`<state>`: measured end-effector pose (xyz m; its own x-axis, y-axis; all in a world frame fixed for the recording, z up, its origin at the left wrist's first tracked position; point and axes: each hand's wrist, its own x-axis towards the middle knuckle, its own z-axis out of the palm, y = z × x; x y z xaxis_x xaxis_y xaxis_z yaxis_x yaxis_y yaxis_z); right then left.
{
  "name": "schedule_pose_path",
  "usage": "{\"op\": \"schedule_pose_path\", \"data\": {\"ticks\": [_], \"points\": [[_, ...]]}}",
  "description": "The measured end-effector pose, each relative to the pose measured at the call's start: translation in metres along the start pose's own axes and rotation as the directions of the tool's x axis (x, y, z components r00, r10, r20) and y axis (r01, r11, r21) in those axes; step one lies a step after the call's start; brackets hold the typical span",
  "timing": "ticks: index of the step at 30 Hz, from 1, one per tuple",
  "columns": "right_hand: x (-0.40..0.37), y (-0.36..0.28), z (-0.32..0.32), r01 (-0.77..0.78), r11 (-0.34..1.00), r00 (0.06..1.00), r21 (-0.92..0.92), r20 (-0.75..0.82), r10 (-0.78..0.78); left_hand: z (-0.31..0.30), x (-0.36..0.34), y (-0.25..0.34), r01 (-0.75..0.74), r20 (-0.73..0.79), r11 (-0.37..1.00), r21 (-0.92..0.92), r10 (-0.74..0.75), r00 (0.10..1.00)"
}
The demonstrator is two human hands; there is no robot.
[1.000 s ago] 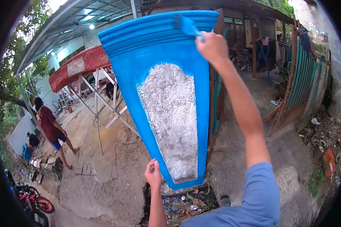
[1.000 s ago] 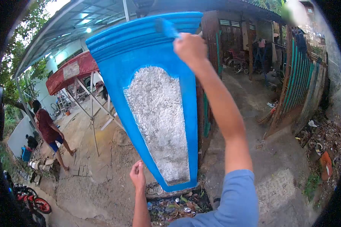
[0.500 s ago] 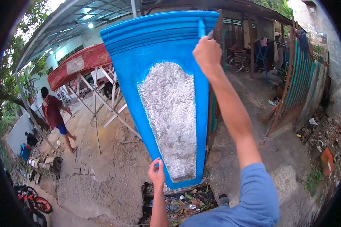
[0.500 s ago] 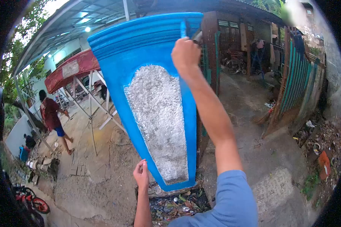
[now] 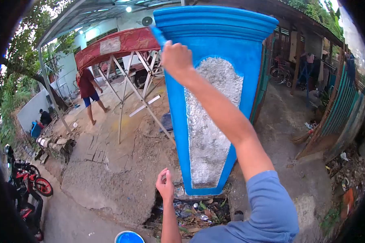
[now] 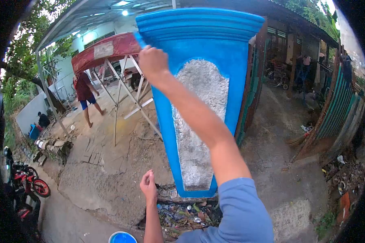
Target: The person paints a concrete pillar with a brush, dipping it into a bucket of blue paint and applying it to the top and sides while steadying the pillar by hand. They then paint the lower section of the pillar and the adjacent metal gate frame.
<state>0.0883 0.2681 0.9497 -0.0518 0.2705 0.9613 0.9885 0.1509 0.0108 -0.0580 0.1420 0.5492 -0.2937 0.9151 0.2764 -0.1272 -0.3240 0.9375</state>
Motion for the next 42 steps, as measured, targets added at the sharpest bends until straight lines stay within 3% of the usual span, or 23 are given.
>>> {"op": "schedule_pose_path", "data": {"ticks": [6,9,13,16,18,21,27,30,32,34,36,42], "points": [[-0.033,0.127,-0.049,-0.130,0.977,0.990,-0.169,0.037,0.138,0.020,0.006,-0.004,-0.007,0.066,1.000,0.021,0.006,0.998],[-0.054,0.185,-0.081,-0.208,0.937,0.978,-0.281,-0.063,0.199,0.038,0.006,0.004,0.001,0.134,1.000,-0.005,0.000,0.991],[-0.085,0.215,-0.123,-0.353,0.859,0.935,-0.371,-0.181,0.305,0.051,0.007,-0.001,0.023,0.205,1.000,-0.006,-0.022,0.979],[-0.106,0.218,-0.129,-0.469,0.796,0.882,-0.384,-0.249,0.400,0.054,0.008,-0.005,0.024,0.230,1.000,-0.010,-0.021,0.973],[-0.105,0.207,-0.116,-0.493,0.742,0.867,-0.455,-0.184,0.463,0.052,0.007,-0.006,0.014,0.236,1.000,-0.011,-0.011,0.972],[-0.091,0.176,-0.074,-0.423,0.804,0.892,-0.418,-0.033,0.451,0.042,0.007,-0.001,-0.010,0.236,0.999,0.033,0.001,0.972],[-0.062,0.077,-0.016,-0.193,0.948,0.981,-0.254,-0.077,0.179,0.008,0.009,-0.005,0.054,0.112,0.998,0.033,-0.057,0.992],[-0.059,0.052,-0.011,-0.063,0.961,0.993,-0.271,0.075,0.087,0.000,0.010,-0.015,0.030,0.046,0.998,0.046,-0.032,0.998],[-0.055,0.047,-0.012,0.145,0.957,0.986,-0.251,0.113,-0.120,-0.001,0.011,-0.011,0.001,0.034,0.999,0.043,-0.002,0.999],[-0.049,0.055,-0.016,0.141,0.968,0.987,-0.209,0.109,-0.121,-0.001,0.012,-0.012,0.009,0.029,0.999,0.038,-0.010,1.000],[-0.041,0.084,-0.021,-0.048,0.975,0.989,-0.219,0.125,0.077,0.004,0.009,-0.011,0.022,0.031,0.999,0.030,-0.023,0.999],[-0.061,0.182,-0.091,-0.285,0.895,0.957,-0.344,-0.045,0.287,0.020,0.009,-0.008,-0.023,0.094,0.999,0.043,0.019,0.995]]}}
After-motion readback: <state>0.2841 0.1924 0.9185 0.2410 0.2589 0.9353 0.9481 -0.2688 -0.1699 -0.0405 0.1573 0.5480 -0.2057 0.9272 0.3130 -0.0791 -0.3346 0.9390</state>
